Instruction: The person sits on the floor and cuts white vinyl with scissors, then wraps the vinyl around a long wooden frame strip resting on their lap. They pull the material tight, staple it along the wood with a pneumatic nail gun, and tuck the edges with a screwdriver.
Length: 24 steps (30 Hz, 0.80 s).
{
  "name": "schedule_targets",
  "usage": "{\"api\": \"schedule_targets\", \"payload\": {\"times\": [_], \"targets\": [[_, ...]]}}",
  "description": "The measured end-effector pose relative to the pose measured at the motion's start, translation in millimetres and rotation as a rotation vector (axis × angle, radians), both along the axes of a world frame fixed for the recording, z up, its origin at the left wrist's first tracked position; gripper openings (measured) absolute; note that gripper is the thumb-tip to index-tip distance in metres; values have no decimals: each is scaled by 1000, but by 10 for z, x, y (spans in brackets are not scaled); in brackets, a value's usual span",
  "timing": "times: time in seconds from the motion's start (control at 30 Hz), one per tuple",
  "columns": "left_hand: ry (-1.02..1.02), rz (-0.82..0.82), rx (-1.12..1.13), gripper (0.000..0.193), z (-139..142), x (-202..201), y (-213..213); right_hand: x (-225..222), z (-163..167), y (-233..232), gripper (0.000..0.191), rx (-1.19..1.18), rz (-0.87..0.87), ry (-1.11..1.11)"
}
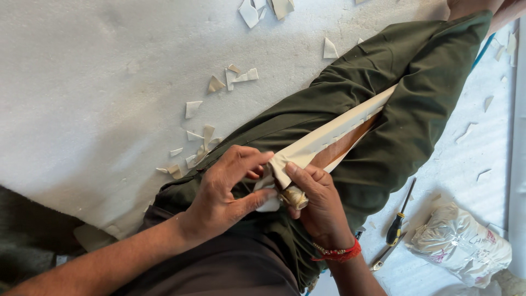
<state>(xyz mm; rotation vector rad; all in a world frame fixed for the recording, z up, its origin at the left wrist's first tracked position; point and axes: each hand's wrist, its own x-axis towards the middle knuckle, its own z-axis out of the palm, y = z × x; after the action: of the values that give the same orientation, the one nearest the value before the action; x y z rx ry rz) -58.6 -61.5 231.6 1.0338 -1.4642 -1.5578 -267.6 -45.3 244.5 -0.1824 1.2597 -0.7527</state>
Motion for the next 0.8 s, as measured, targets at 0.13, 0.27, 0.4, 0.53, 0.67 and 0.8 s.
{"api": "schedule_targets", "payload": {"times": [0.13,0.27,0.4,0.53,0.67,0.8], "targets": [[65,63,93,34,-47,-76,-13,-12,2,-69,35,-60,-3,-22],[29,79,-44,31,-87,-97,-23,-23,40,-158,47,-139,79,-64],[13,62,-68,32,-76,-77,-44,-28,71,-249,42,-61,248,14],[-23,60,-86,37,-20,-107,-76,-31,79,-311,36,-25,215,-3],[-98,-32,73,69,20,-150,-144,-66,70,-311,35,-57,224,23],[-92,-121,53,64,-20,-175,-211,-79,-48,-134,31,-231,132,-36]]}}
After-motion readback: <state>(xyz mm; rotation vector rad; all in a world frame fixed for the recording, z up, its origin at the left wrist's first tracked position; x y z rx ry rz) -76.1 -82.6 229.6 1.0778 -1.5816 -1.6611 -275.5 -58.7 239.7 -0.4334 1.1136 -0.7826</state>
